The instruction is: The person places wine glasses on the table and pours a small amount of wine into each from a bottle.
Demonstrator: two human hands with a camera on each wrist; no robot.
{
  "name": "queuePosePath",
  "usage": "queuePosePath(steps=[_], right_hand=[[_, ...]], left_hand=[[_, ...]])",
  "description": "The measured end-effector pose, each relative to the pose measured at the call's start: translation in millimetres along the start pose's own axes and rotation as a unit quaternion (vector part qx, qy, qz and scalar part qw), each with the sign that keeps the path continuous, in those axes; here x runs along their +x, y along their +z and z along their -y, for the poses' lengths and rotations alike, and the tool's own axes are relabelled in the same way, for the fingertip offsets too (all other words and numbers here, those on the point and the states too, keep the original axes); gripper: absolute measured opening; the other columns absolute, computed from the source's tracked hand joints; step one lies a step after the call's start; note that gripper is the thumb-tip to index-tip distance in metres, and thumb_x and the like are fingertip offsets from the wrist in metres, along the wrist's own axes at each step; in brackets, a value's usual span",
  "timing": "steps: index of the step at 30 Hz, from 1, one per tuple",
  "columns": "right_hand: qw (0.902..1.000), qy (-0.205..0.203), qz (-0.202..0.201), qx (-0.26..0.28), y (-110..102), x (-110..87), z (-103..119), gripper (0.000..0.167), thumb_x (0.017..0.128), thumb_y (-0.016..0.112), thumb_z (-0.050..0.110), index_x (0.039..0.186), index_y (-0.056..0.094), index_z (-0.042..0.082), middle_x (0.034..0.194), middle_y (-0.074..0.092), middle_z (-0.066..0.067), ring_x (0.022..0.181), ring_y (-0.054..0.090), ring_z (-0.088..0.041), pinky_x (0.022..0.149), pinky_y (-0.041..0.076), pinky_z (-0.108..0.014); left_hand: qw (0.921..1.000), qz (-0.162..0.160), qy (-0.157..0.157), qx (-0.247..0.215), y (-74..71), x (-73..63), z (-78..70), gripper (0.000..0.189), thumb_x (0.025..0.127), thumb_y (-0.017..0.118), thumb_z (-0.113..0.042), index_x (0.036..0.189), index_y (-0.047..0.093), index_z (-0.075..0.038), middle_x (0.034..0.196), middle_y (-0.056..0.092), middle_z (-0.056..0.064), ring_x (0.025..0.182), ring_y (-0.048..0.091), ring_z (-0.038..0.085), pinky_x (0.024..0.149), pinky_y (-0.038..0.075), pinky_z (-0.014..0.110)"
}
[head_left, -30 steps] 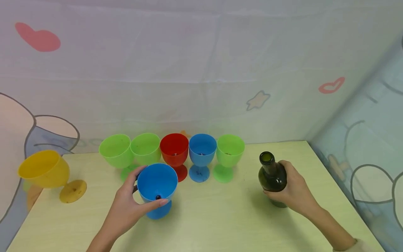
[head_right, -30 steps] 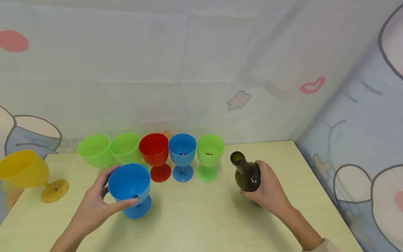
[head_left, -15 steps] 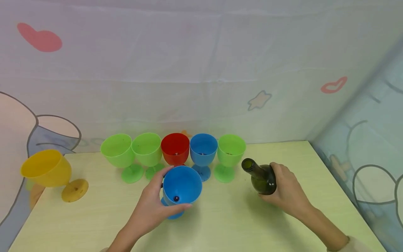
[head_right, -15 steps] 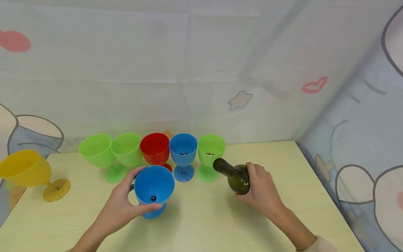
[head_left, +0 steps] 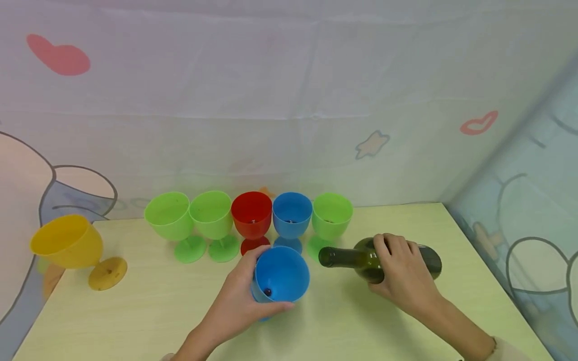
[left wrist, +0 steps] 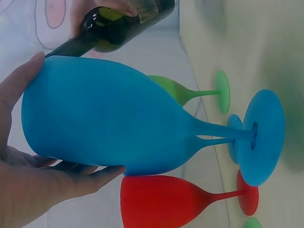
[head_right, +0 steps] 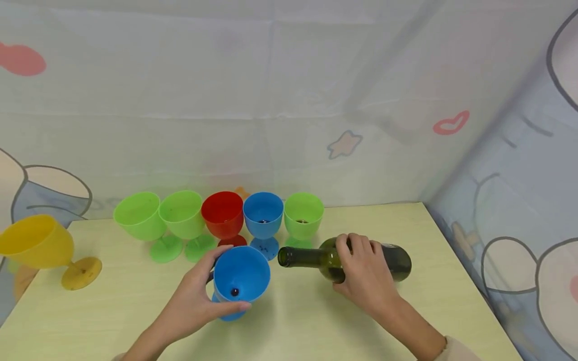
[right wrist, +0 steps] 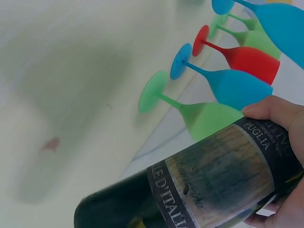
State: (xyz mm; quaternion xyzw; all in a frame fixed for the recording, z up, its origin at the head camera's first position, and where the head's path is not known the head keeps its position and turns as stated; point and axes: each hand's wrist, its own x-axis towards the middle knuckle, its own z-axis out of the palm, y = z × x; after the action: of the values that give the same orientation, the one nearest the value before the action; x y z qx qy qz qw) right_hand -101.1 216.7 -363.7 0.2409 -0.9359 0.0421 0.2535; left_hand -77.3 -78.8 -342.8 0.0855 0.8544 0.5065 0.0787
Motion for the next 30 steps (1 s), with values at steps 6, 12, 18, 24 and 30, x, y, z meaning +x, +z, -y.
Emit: queuePosePath(steps=[6,12,18,24,30], right_hand=[[0.9977,-0.043,-0.011,-0.051,-3,0.6,4,0.078,0.040,0.086,0.025,0.101,0.046,-0.002,0.091,0.052,-0.022,0.084,0.052,-0.038,0.071,0.043,-0.050],[0.9951,-0.058,-0.026,-0.076,-6,0.7,6,0.078,0.039,0.086,0.024,0.100,0.046,-0.003,0.089,0.052,-0.024,0.082,0.052,-0.039,0.070,0.043,-0.052],[0.9937,-0.063,-0.036,-0.085,-12,3.6,10,0.073,0.040,0.083,0.021,0.098,0.046,-0.003,0.088,0.052,-0.024,0.081,0.052,-0.039,0.070,0.043,-0.052],[0.9905,-0.082,-0.048,-0.100,-17,5.6,12,0.077,0.038,0.084,0.021,0.099,0.045,-0.003,0.087,0.050,-0.024,0.078,0.052,-0.039,0.069,0.043,-0.052],[0.9851,-0.094,-0.056,-0.132,-20,7.3,12,0.068,0.043,0.080,0.018,0.097,0.045,-0.003,0.085,0.050,-0.023,0.075,0.051,-0.037,0.068,0.044,-0.050]], left_hand=[[0.9997,0.022,0.005,0.011,4.1,-1.6,-1.1,0.091,0.062,0.084,-0.035,0.135,0.034,-0.011,0.127,0.045,0.007,0.117,0.040,0.034,0.075,0.050,0.045],[0.9990,0.043,0.000,0.012,6.0,-3.0,-3.9,0.092,0.062,0.083,-0.037,0.136,0.033,-0.012,0.130,0.042,0.010,0.119,0.037,0.037,0.074,0.051,0.045],[0.9983,0.057,0.002,0.011,7.7,-4.0,-6.5,0.093,0.062,0.082,-0.038,0.136,0.032,-0.013,0.132,0.040,0.010,0.120,0.036,0.038,0.074,0.051,0.046],[0.9979,0.059,0.007,0.024,8.8,-4.8,-8.3,0.094,0.061,0.082,-0.041,0.137,0.032,-0.014,0.132,0.040,0.009,0.120,0.036,0.038,0.075,0.051,0.047],[0.9975,0.061,0.013,0.033,8.2,-5.5,-9.0,0.094,0.062,0.082,-0.041,0.137,0.032,-0.014,0.132,0.040,0.009,0.120,0.036,0.037,0.075,0.051,0.047]])
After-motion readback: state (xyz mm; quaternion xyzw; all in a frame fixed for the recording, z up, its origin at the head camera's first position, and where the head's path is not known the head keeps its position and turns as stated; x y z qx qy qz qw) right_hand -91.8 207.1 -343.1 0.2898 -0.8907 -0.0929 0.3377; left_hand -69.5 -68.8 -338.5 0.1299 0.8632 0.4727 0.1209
